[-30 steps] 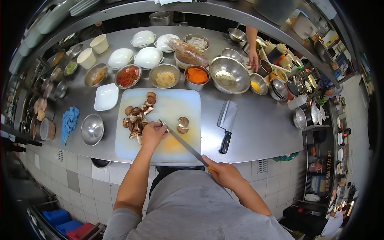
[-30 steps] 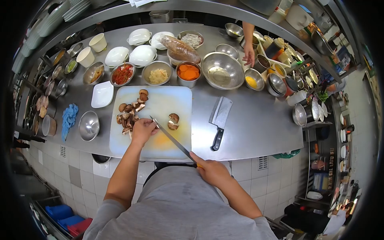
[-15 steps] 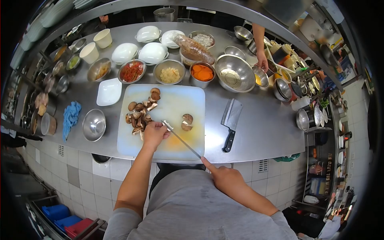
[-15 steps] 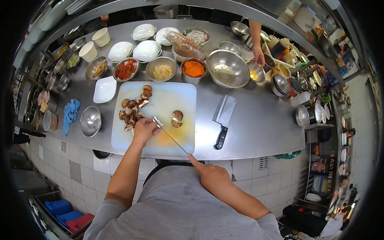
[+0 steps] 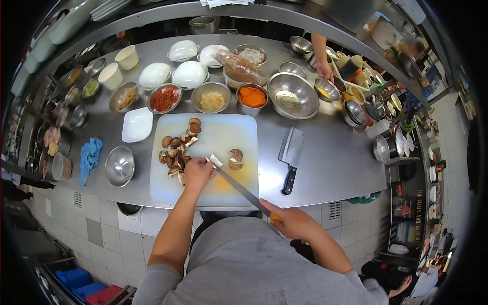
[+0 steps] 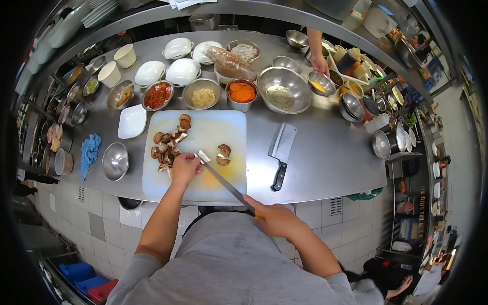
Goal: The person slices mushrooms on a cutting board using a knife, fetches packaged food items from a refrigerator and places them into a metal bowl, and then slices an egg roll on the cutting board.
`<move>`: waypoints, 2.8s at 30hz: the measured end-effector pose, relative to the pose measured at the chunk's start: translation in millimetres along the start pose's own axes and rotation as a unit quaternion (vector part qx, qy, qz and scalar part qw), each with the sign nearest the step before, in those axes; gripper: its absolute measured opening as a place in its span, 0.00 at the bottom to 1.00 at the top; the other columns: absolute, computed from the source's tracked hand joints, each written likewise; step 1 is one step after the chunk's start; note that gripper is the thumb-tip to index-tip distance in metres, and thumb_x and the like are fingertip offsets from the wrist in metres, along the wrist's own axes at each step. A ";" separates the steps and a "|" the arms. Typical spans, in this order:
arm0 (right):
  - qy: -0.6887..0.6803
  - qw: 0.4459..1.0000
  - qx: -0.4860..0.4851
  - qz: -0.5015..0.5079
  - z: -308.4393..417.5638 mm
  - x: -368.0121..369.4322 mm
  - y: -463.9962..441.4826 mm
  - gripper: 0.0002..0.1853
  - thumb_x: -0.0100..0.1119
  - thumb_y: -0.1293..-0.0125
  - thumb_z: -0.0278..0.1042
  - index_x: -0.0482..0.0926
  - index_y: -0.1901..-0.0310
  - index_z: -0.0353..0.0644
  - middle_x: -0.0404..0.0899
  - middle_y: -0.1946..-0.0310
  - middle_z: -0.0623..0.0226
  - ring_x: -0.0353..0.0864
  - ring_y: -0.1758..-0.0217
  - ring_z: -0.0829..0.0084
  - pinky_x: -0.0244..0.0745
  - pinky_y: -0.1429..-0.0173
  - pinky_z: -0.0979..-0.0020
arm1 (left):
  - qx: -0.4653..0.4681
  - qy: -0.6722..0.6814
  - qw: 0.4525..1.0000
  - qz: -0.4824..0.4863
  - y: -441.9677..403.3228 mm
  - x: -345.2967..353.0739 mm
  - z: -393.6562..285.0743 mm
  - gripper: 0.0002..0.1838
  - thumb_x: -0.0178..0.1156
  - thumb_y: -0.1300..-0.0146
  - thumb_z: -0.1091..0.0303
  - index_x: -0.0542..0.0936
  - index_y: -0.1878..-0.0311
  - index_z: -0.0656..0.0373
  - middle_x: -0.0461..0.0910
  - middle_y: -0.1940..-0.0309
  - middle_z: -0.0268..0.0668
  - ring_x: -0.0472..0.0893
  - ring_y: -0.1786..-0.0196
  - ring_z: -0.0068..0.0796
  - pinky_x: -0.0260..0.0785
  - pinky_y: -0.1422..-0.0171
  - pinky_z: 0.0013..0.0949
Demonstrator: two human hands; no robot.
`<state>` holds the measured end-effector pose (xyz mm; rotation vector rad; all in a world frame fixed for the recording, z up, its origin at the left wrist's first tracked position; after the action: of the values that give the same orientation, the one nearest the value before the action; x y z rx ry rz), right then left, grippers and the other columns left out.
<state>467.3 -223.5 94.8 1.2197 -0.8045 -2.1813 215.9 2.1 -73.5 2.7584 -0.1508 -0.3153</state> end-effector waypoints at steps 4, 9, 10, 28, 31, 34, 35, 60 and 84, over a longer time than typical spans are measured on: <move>-0.076 0.990 -0.077 -0.085 -31.1 10.0 6.4 0.40 0.61 0.19 0.35 0.58 0.11 0.75 0.89 0.50 0.47 0.89 0.49 0.45 0.81 0.41 0.49 | 0.005 0.022 1.000 -0.001 -0.4 -1.7 3.0 0.18 0.70 0.30 0.70 0.84 0.46 0.78 0.91 0.65 0.46 0.93 0.69 0.35 0.85 0.66 0.33; -0.064 0.965 -0.130 -0.218 -39.0 -3.5 20.9 0.39 0.65 0.20 0.34 0.63 0.13 0.66 0.89 0.60 0.58 0.87 0.60 0.51 0.82 0.50 0.56 | 0.081 -0.202 0.975 -0.039 8.9 1.4 -21.9 0.23 0.77 0.33 0.65 0.85 0.41 0.72 0.90 0.55 0.50 0.92 0.54 0.50 0.86 0.46 0.45; -0.065 0.965 -0.127 -0.222 -42.2 -2.0 19.9 0.39 0.65 0.20 0.34 0.63 0.13 0.66 0.89 0.60 0.58 0.87 0.60 0.51 0.82 0.50 0.56 | 0.134 -0.242 0.960 -0.039 19.2 3.5 -39.9 0.26 0.78 0.36 0.65 0.85 0.38 0.67 0.87 0.47 0.52 0.88 0.45 0.53 0.82 0.38 0.47; 0.054 0.959 -0.015 -0.276 -83.0 28.6 -6.2 0.35 0.60 0.18 0.43 0.63 0.14 0.75 0.88 0.64 0.58 0.90 0.63 0.52 0.86 0.54 0.49 | 0.308 -0.374 0.873 0.047 -3.1 47.9 -75.2 0.32 0.81 0.42 0.68 0.85 0.34 0.66 0.85 0.45 0.56 0.89 0.50 0.55 0.83 0.40 0.48; 0.074 0.958 -0.010 -0.278 -85.7 31.2 -9.5 0.36 0.60 0.18 0.43 0.63 0.14 0.77 0.89 0.63 0.58 0.91 0.64 0.53 0.87 0.55 0.49 | 0.228 -0.295 0.924 0.083 -9.4 48.6 -80.2 0.37 0.84 0.45 0.69 0.82 0.31 0.68 0.87 0.48 0.56 0.89 0.54 0.55 0.83 0.42 0.48; 0.076 0.956 -0.002 -0.283 -85.2 36.7 -9.5 0.36 0.60 0.19 0.42 0.63 0.14 0.78 0.89 0.62 0.59 0.91 0.64 0.54 0.87 0.56 0.50 | 0.200 -0.252 0.944 0.078 -1.5 44.9 -87.8 0.38 0.84 0.46 0.72 0.80 0.31 0.70 0.88 0.53 0.54 0.89 0.57 0.51 0.83 0.45 0.46; 0.078 0.957 0.001 -0.278 -83.3 36.9 -8.1 0.36 0.60 0.19 0.42 0.64 0.14 0.78 0.89 0.62 0.59 0.91 0.64 0.55 0.87 0.57 0.51 | 0.200 -0.255 0.943 0.079 -0.8 45.9 -87.7 0.38 0.84 0.46 0.72 0.80 0.31 0.70 0.88 0.53 0.54 0.89 0.57 0.51 0.83 0.45 0.46; 0.115 0.972 0.050 -0.200 -66.1 25.5 -3.1 0.39 0.59 0.17 0.44 0.56 0.11 0.78 0.88 0.59 0.55 0.92 0.62 0.53 0.87 0.54 0.51 | 0.392 -0.294 0.872 0.017 17.9 72.1 -72.2 0.07 0.71 0.29 0.69 0.89 0.50 0.52 0.81 0.47 0.41 0.77 0.38 0.51 0.75 0.32 0.50; 0.171 0.970 0.011 -0.172 -56.1 -18.8 -49.3 0.39 0.55 0.15 0.43 0.50 0.10 0.77 0.89 0.63 0.55 0.91 0.64 0.53 0.86 0.58 0.50 | 0.414 -0.321 0.852 0.016 15.0 77.1 -70.1 0.05 0.69 0.34 0.67 0.87 0.55 0.48 0.81 0.49 0.35 0.79 0.37 0.46 0.79 0.35 0.46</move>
<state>517.9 -190.4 47.1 1.7960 -0.5020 -2.1297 306.4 0.7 -19.5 3.3182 -0.6301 -1.4644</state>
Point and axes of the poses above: each hand's wrist, its own y-axis away from the middle knuckle, its own x-axis out of the palm, z = x × y, the point moved 6 cm from there along -y, towards the middle knuckle
